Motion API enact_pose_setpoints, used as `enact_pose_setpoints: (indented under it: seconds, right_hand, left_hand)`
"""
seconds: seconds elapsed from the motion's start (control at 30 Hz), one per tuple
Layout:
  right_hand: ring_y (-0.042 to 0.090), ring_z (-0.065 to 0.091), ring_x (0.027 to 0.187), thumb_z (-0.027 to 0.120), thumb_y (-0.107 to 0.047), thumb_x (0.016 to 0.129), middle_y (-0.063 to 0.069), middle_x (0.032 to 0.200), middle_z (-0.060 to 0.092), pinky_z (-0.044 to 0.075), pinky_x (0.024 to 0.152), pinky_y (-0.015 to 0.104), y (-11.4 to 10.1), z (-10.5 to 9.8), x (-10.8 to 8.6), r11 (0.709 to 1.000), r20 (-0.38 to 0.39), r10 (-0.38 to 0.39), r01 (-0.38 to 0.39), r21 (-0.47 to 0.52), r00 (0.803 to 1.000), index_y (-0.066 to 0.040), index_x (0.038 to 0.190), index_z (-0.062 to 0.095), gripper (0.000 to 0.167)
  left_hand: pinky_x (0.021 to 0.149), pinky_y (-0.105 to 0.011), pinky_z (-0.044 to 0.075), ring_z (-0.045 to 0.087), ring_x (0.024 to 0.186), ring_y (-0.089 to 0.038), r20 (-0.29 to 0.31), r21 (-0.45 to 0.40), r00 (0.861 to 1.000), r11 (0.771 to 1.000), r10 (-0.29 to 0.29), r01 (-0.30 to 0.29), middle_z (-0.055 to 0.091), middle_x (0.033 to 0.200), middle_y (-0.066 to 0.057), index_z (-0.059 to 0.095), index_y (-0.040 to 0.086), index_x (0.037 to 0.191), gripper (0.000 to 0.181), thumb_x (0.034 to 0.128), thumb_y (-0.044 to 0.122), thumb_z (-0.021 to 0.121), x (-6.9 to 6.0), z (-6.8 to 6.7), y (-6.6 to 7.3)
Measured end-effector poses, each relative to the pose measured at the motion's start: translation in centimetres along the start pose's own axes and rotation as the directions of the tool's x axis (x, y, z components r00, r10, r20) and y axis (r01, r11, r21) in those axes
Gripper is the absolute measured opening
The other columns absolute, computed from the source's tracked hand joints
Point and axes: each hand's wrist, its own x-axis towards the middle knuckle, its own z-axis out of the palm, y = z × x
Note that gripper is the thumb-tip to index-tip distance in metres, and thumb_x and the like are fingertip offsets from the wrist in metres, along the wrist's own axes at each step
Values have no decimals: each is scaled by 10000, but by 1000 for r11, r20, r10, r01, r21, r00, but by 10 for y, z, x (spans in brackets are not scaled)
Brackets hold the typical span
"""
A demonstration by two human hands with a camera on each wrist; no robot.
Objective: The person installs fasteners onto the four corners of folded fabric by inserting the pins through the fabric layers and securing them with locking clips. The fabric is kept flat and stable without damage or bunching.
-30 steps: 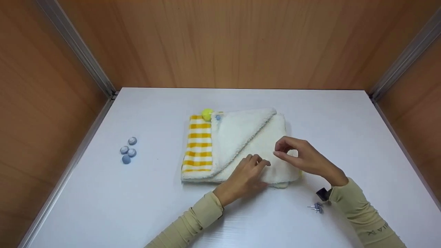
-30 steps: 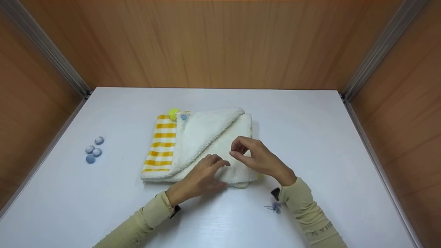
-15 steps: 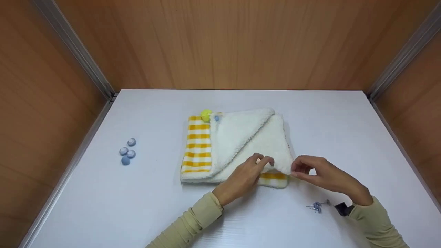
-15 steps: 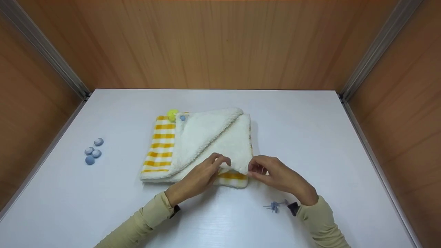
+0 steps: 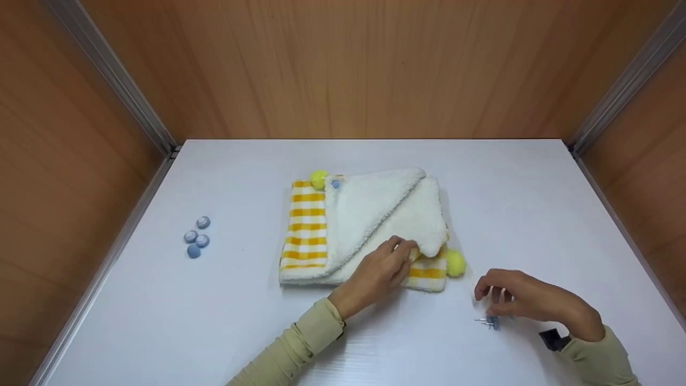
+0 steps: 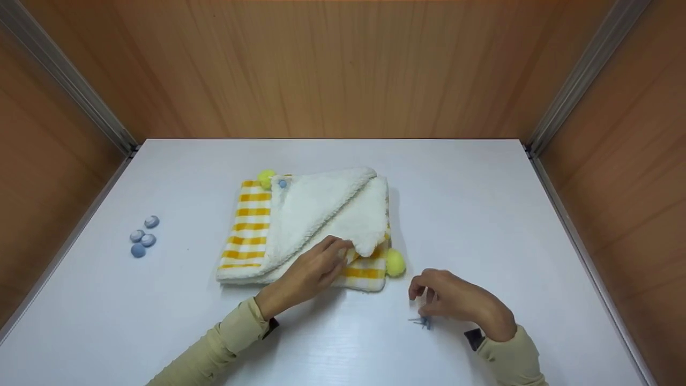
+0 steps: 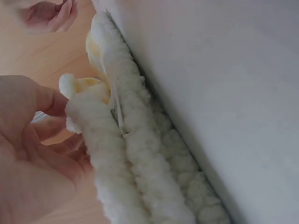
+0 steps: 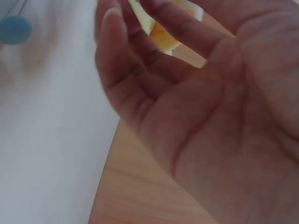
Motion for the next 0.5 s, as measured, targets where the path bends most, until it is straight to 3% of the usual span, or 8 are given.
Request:
enact_pose_setpoints:
  seconds: [0.17, 0.33, 0.5]
  right_hand:
    - [119, 590, 856, 803, -110, 888, -3, 979, 631, 513, 727, 264, 3, 5, -1, 999, 81, 35, -35, -1, 996, -112, 1049, 674, 206]
    - [32, 557, 811, 775, -95, 910, -48, 899, 645, 504, 698, 239, 5, 8, 1, 999, 93, 35, -35, 3, 995, -110, 989, 684, 121]
    - [12, 520, 787, 730, -135, 953, -104, 873, 615, 474, 687, 231, 5, 8, 5, 994, 89, 111, -111, -5, 990, -120, 993, 695, 56]
  left_hand:
    - [671, -243, 506, 574, 763, -149, -60, -91, 996, 994, -61, 55, 621, 1035, -98, 581, 17, 1183, 202, 999, 42, 659, 1, -2, -2]
    - [625, -197, 455, 524, 683, -118, -98, -174, 989, 980, -113, 95, 616, 1019, -123, 578, 3, 1141, 121, 1021, -10, 590, 4, -3, -3]
    - [579, -190, 382, 363, 596, -78, -82, -190, 989, 976, -125, 108, 575, 1247, -209, 632, 44, 1145, 184, 1041, -50, 512, 3, -5, -4]
